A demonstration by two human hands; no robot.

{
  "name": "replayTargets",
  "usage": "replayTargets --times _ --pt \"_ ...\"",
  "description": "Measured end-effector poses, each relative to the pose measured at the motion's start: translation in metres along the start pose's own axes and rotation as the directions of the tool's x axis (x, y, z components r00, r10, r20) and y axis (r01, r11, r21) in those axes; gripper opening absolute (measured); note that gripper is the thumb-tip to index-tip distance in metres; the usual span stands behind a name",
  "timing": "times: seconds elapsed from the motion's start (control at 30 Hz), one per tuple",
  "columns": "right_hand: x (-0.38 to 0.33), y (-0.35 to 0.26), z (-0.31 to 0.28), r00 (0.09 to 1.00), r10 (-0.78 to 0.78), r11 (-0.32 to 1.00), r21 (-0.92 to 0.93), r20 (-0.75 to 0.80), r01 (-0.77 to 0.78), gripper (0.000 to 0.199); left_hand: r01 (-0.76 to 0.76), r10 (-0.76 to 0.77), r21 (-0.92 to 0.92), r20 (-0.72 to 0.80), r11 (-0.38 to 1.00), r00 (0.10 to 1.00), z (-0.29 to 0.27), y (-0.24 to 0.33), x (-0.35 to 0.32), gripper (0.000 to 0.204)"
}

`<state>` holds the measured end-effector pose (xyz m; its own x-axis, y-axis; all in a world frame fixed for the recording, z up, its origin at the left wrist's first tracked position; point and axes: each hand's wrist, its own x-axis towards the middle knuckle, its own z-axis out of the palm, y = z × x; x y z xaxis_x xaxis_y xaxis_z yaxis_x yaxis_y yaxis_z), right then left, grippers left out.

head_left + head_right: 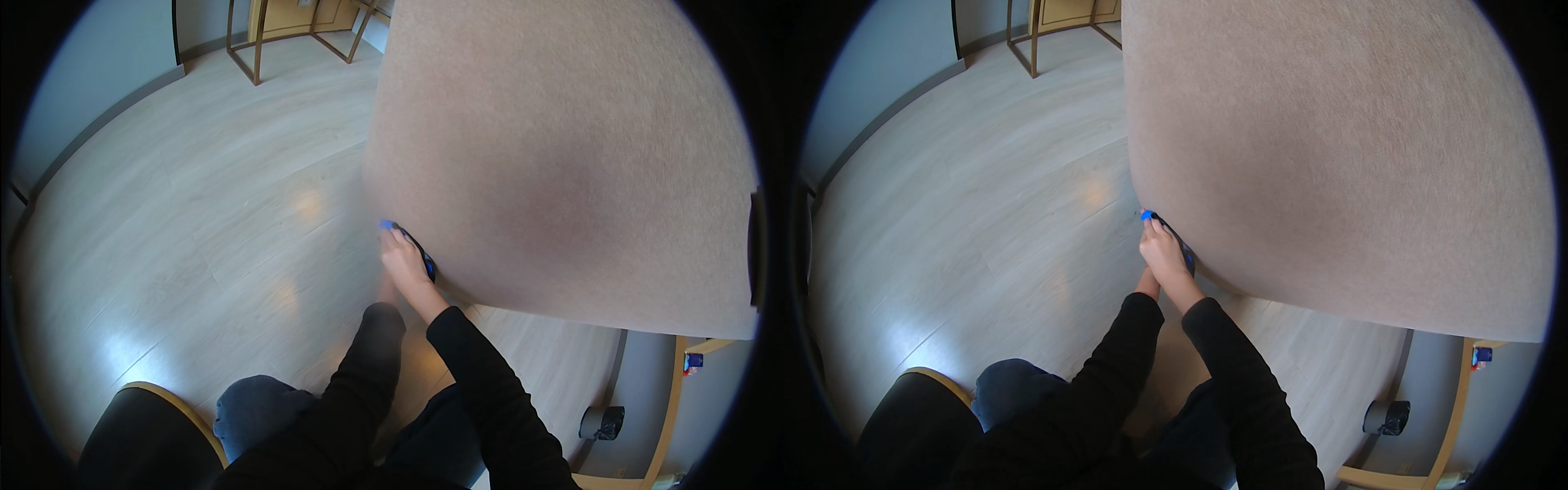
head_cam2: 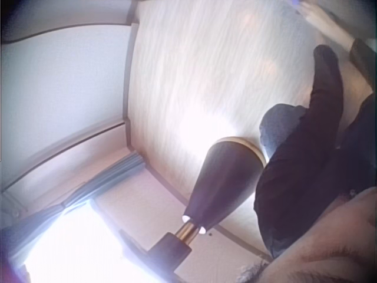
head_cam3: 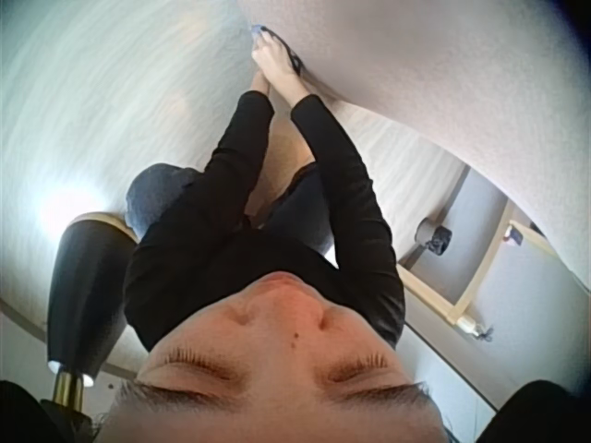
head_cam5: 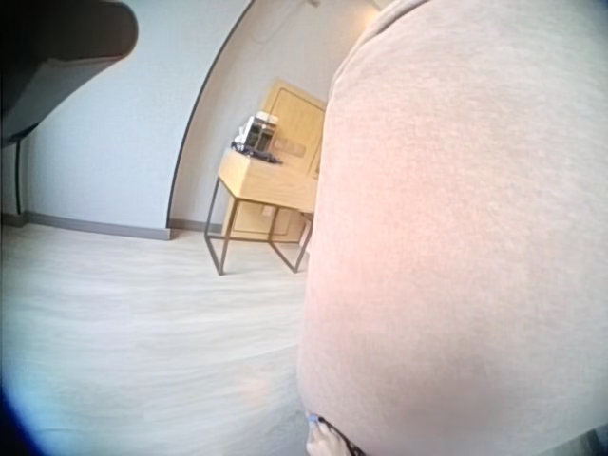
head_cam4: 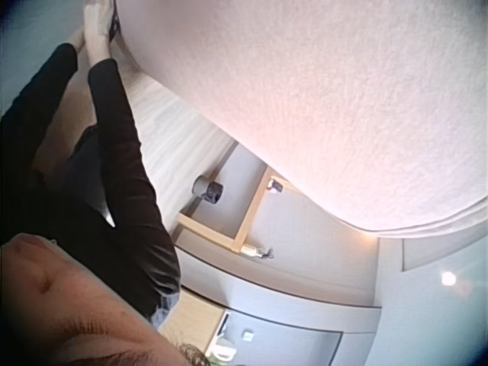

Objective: The person kneels and wipes the back of a beige upholstered chair with a blue cloth. They then stand and wipe a wooden shelf and a white wall with the same cloth.

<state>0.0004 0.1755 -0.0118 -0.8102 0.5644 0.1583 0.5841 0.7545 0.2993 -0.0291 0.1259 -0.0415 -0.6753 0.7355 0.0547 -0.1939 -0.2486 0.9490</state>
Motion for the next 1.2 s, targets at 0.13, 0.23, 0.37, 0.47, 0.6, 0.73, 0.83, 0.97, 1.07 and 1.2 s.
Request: replayTargets --times 0.13,0.23,0.37,0.47,0.6,0.73,0.83,0.97,1.07,1.2 --pt "-0.043 0.011 0.003 0.985 -0.093 0.995 -0.05 -0.143 0.087 0.028 0.029 -0.029 -0.009 -0.023 1.0 0.999 0.004 -0.001 -0.02 0.067" --pt "-0.074 0.023 -0.018 0.995 -0.097 0.995 -0.017 0.002 0.097 0.025 -0.001 -0.001 -0.022 -0.062 1.0 0.998 0.022 0.011 -0.034 0.068" --pt "-0.096 0.034 -0.072 0.983 -0.11 0.994 0.005 -0.146 0.112 0.02 -0.077 0.073 -0.027 -0.116 0.997 0.991 0.061 0.045 -0.06 0.068" --pt "-0.108 0.037 -0.129 0.936 -0.08 0.994 0.047 -0.343 0.102 0.021 -0.203 0.197 -0.021 -0.157 0.979 0.968 0.098 0.084 -0.081 0.068" --pt "-0.128 0.05 -0.199 0.824 -0.095 0.995 -0.053 -0.559 0.079 0.025 -0.367 0.363 0.009 -0.176 0.93 0.915 0.13 0.123 -0.098 0.069" --pt "-0.147 0.062 -0.211 0.782 -0.035 0.993 -0.109 -0.622 -0.042 0.028 -0.515 0.521 0.084 -0.141 0.853 0.842 0.137 0.108 -0.094 0.07" --pt "-0.16 0.065 -0.179 0.832 -0.014 0.995 -0.087 -0.555 -0.041 0.032 -0.545 0.554 0.105 -0.102 0.832 0.826 0.137 0.066 -0.093 0.072" --pt "-0.185 0.072 -0.139 0.924 0.003 1.0 0.017 -0.383 0.004 0.036 -0.329 0.331 0.038 -0.031 0.943 0.943 0.13 0.018 -0.114 0.072" --pt "-0.2 0.074 -0.123 0.943 -0.003 0.998 0.055 -0.332 0.023 0.036 -0.247 0.243 0.059 0.065 0.967 0.968 0.119 0.008 -0.137 0.07" --pt "-0.21 0.081 -0.14 0.884 -0.028 1.0 -0.005 -0.467 0.029 0.033 -0.44 0.437 0.133 0.058 0.888 0.898 0.122 0.038 -0.14 0.068"
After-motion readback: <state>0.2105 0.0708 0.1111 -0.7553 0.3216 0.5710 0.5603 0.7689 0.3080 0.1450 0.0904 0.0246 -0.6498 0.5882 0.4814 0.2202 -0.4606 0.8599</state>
